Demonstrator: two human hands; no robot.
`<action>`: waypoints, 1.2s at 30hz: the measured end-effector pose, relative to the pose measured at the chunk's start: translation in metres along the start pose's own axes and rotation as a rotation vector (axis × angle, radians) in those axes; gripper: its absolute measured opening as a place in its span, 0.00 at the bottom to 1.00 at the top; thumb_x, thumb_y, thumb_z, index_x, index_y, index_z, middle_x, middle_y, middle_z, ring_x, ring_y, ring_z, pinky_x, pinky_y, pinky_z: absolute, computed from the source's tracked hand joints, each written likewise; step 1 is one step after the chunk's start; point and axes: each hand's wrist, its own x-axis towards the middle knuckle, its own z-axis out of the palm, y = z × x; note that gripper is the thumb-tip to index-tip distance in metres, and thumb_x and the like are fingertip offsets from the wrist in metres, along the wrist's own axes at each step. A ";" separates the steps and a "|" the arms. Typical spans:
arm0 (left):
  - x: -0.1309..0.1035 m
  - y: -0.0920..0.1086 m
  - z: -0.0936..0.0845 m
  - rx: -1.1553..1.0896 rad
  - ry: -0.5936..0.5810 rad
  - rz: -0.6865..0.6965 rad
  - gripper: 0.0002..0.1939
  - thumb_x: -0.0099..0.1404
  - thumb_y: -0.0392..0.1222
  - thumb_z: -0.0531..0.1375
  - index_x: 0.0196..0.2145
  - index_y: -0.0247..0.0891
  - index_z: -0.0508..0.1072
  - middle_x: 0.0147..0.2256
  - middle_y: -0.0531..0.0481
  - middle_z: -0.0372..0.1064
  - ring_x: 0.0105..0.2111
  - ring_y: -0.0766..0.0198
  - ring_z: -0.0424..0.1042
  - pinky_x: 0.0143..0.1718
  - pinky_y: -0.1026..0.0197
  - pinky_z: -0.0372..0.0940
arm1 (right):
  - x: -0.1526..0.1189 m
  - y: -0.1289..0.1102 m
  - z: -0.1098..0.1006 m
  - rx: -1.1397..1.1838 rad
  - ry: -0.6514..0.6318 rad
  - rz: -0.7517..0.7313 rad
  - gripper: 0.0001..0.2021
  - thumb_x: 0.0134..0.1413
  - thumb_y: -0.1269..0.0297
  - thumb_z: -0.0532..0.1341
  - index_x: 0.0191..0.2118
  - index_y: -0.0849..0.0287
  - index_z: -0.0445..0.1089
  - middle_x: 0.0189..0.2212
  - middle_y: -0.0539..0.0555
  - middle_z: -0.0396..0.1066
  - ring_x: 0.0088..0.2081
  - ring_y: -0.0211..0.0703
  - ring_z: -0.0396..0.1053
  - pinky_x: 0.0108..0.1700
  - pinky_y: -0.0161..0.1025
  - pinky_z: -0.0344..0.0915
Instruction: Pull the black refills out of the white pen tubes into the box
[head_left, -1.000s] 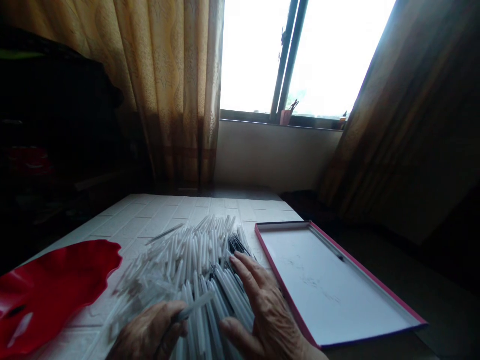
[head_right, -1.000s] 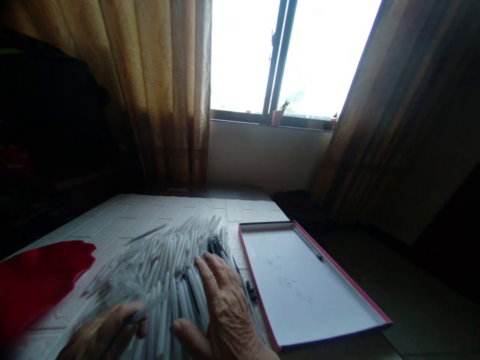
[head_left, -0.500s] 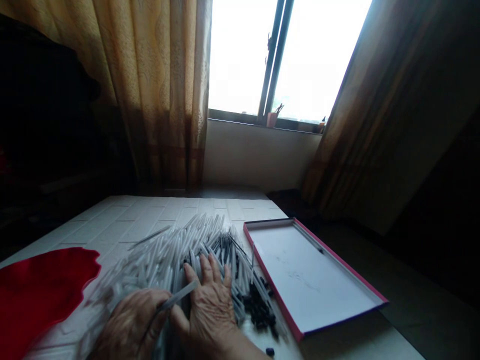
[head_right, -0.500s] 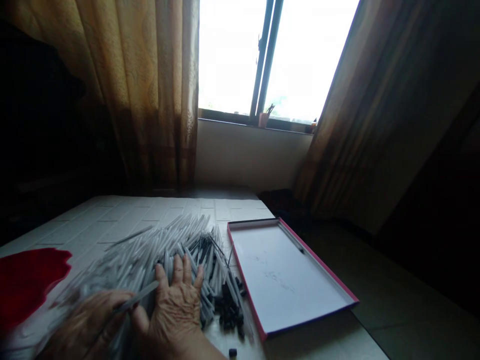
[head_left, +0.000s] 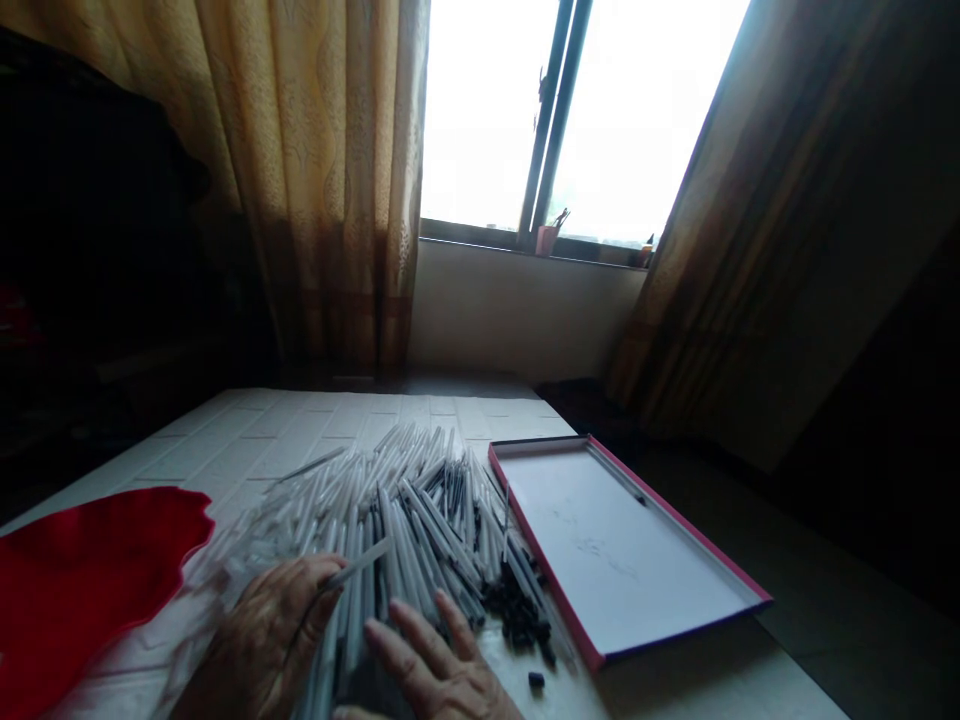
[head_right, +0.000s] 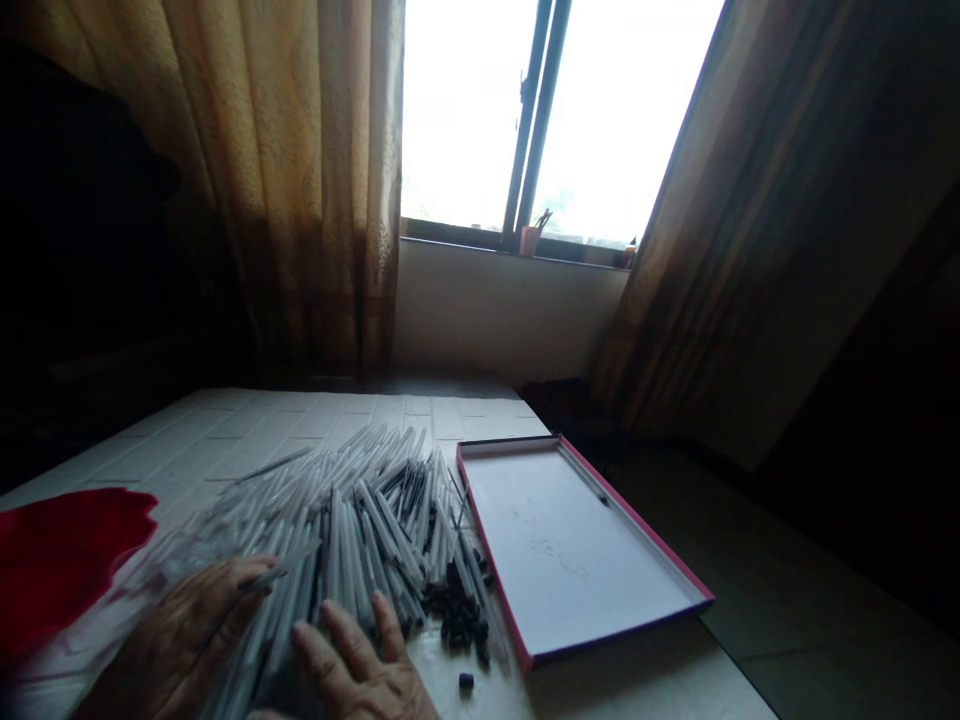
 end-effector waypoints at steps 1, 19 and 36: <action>0.000 0.000 0.000 0.003 0.000 -0.002 0.17 0.76 0.46 0.47 0.45 0.45 0.75 0.39 0.51 0.81 0.39 0.60 0.81 0.44 0.62 0.74 | 0.002 -0.001 0.008 0.019 -0.025 0.027 0.28 0.66 0.51 0.59 0.68 0.35 0.54 0.62 0.50 0.67 0.62 0.53 0.65 0.65 0.61 0.56; -0.001 -0.017 -0.003 0.046 -0.079 -0.013 0.20 0.76 0.52 0.45 0.45 0.44 0.75 0.39 0.50 0.81 0.38 0.59 0.82 0.42 0.62 0.75 | 0.066 -0.004 -0.076 -0.197 -0.117 0.127 0.13 0.66 0.59 0.56 0.47 0.56 0.76 0.47 0.54 0.78 0.50 0.46 0.73 0.56 0.44 0.65; 0.022 0.011 -0.017 -0.071 -0.005 0.053 0.18 0.76 0.55 0.50 0.38 0.46 0.75 0.33 0.57 0.80 0.32 0.66 0.81 0.41 0.69 0.72 | 0.065 0.071 -0.113 -0.513 -0.334 0.209 0.15 0.60 0.77 0.54 0.45 0.58 0.76 0.47 0.61 0.76 0.49 0.55 0.71 0.47 0.47 0.67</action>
